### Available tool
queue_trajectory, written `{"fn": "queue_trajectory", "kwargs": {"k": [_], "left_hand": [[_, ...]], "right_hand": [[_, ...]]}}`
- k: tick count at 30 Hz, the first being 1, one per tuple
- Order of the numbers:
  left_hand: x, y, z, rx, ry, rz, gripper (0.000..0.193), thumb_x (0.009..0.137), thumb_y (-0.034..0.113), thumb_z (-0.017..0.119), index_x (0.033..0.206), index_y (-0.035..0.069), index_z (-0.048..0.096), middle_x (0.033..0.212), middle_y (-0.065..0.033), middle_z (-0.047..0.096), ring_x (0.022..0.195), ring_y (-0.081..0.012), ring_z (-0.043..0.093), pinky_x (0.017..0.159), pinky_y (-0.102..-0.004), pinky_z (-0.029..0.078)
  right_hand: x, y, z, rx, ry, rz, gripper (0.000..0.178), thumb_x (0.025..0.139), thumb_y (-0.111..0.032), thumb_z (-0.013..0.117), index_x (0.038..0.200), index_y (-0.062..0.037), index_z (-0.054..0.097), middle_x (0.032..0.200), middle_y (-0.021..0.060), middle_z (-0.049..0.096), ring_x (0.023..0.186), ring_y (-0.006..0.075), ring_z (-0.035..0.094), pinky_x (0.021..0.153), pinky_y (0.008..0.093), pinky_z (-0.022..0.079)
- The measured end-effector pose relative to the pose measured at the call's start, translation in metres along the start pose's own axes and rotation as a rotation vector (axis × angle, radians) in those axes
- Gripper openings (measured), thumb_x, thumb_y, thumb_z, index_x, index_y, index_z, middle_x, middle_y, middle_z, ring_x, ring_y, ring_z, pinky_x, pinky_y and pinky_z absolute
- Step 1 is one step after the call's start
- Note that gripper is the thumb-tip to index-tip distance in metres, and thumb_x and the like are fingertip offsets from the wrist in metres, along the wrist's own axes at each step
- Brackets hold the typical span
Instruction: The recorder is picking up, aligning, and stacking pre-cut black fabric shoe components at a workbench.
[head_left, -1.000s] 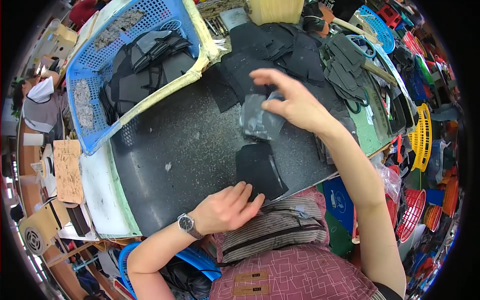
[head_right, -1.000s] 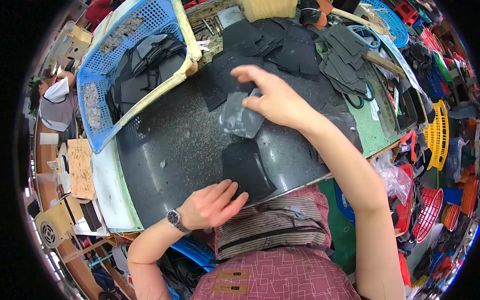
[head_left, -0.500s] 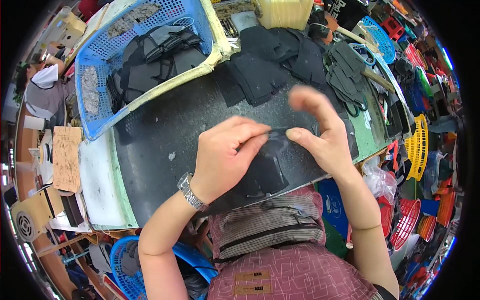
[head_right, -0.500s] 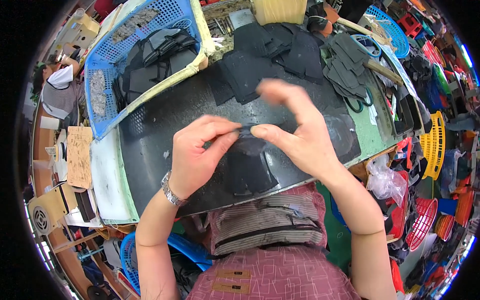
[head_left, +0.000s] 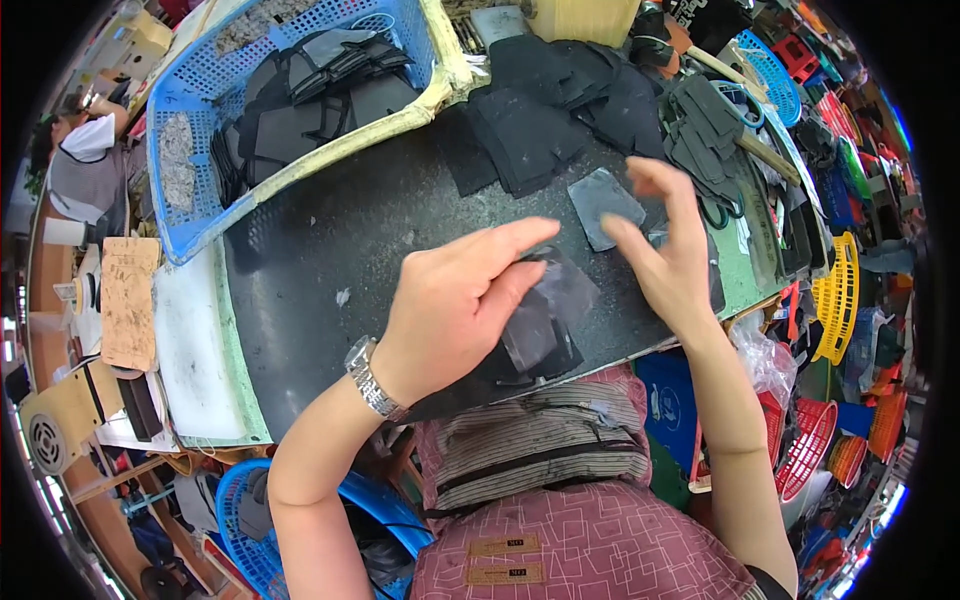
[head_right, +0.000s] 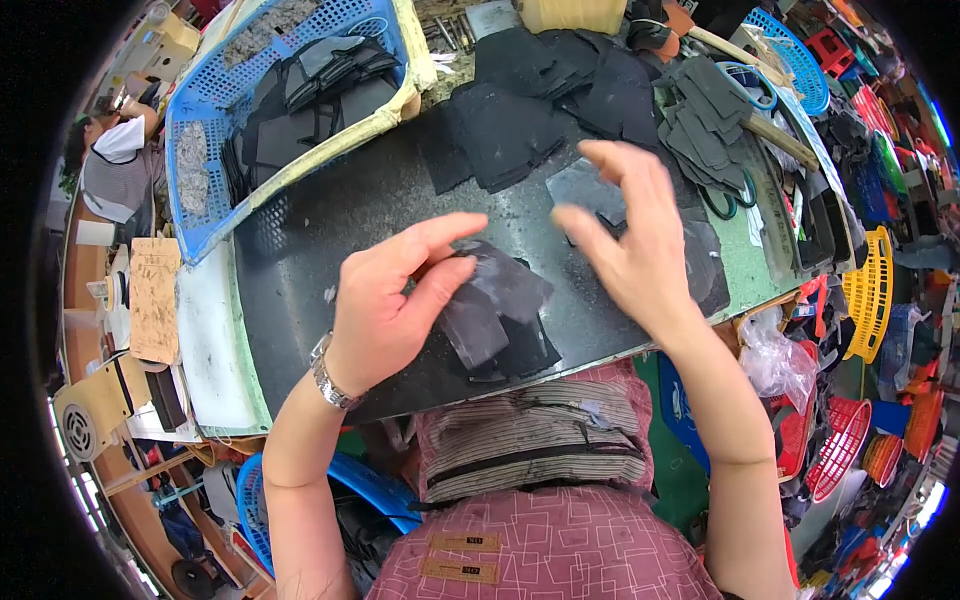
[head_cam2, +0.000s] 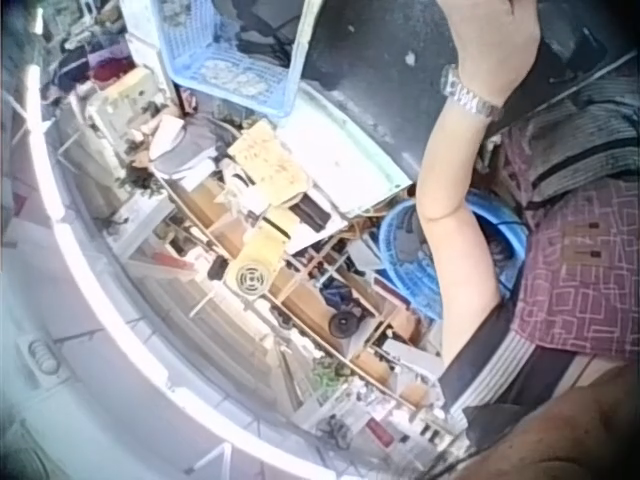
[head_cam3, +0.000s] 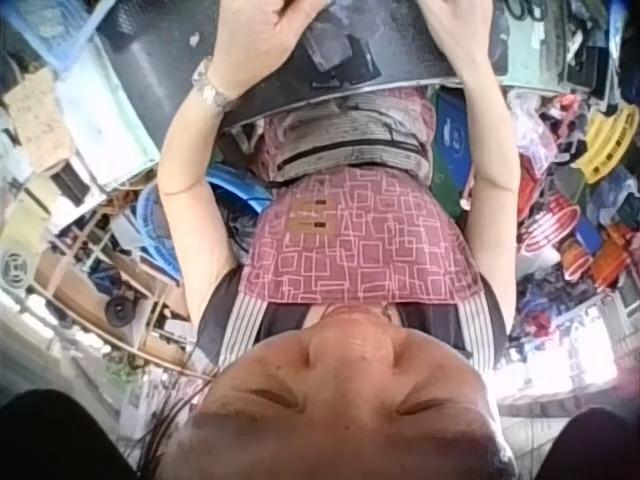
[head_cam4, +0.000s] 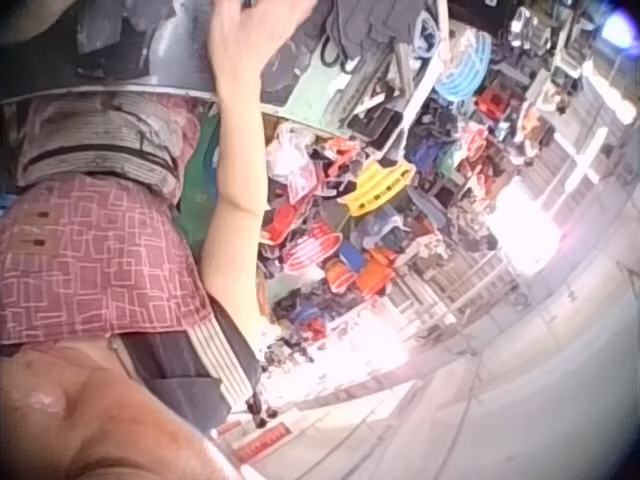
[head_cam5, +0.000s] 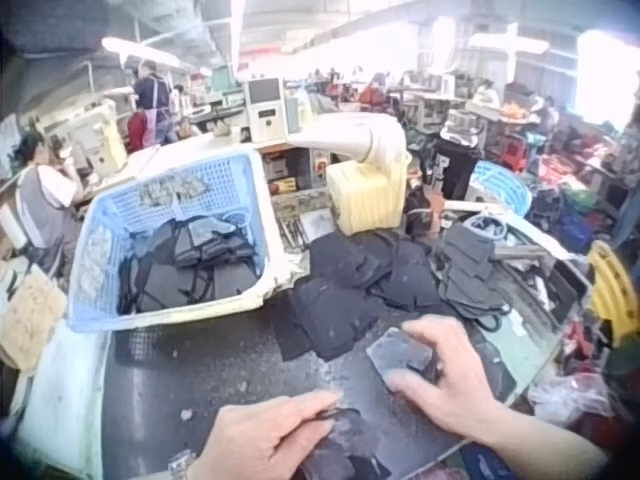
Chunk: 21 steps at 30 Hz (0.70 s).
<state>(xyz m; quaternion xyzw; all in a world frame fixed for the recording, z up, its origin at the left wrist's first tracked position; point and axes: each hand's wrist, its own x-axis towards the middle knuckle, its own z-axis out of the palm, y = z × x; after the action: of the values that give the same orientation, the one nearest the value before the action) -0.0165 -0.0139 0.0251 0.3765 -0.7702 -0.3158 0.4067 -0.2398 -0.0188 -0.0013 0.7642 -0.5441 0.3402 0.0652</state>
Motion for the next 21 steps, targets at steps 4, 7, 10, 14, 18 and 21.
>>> {"fn": "queue_trajectory", "kwargs": {"k": [4,7,10,14,18,21], "left_hand": [[-0.015,0.001,0.009,-0.224,-0.006,-0.325,0.050,0.082,0.009,0.069,0.128,0.007,0.049,0.075,-0.0067,0.064,0.061,-0.0105,0.061,0.055,-0.0233,0.047],[-0.043,-0.011,0.014,-0.525,-0.048,-0.564,0.071,0.080,0.010,0.072,0.139,0.007,0.031,0.073,-0.0014,0.062,0.061,-0.0046,0.056,0.057,-0.0203,0.045],[-0.072,-0.014,0.013,-0.640,-0.138,-0.810,0.076,0.080,0.005,0.069,0.142,0.008,0.025,0.072,-0.0007,0.061,0.061,-0.0047,0.055,0.060,-0.0200,0.046],[-0.080,-0.016,0.017,-0.405,-0.121,-0.768,0.076,0.081,-0.004,0.064,0.143,0.008,0.021,0.074,-0.0008,0.058,0.064,-0.0048,0.054,0.059,-0.0194,0.046],[-0.078,-0.023,0.016,-0.244,-0.099,-0.686,0.076,0.081,-0.004,0.064,0.143,0.007,0.021,0.072,-0.0016,0.059,0.063,-0.0051,0.056,0.059,-0.0197,0.046],[-0.076,-0.023,0.015,-0.242,-0.132,-0.699,0.076,0.081,-0.003,0.064,0.143,0.006,0.021,0.071,-0.0020,0.060,0.063,-0.0061,0.057,0.060,-0.0208,0.047]], "right_hand": [[-0.021,-0.041,-0.020,1.052,-0.604,0.636,0.052,0.079,-0.002,0.069,0.125,-0.0078,0.045,0.081,-0.0033,0.052,0.075,0.0055,0.049,0.071,0.0221,0.044],[-0.035,-0.049,-0.015,1.196,-0.494,0.769,0.047,0.082,0.002,0.065,0.124,-0.0047,0.045,0.080,-0.0026,0.055,0.074,0.0042,0.052,0.069,0.0188,0.043],[-0.051,-0.058,-0.011,1.215,-0.553,0.848,0.049,0.083,0.005,0.064,0.127,-0.0028,0.044,0.079,-0.0018,0.056,0.071,0.0026,0.052,0.065,0.0180,0.042],[-0.058,-0.059,-0.003,0.854,-0.689,0.766,0.057,0.078,0.001,0.069,0.129,-0.0069,0.044,0.069,-0.0020,0.047,0.060,0.0045,0.044,0.057,0.0228,0.040],[-0.048,-0.065,-0.002,0.764,-0.735,0.770,0.062,0.078,-0.002,0.069,0.132,-0.0088,0.040,0.065,0.0006,0.042,0.057,0.0083,0.043,0.055,0.0256,0.040],[-0.046,-0.066,-0.005,0.775,-0.735,0.774,0.066,0.078,-0.002,0.068,0.135,-0.0096,0.037,0.064,0.0018,0.043,0.056,0.0101,0.043,0.055,0.0267,0.040]]}}
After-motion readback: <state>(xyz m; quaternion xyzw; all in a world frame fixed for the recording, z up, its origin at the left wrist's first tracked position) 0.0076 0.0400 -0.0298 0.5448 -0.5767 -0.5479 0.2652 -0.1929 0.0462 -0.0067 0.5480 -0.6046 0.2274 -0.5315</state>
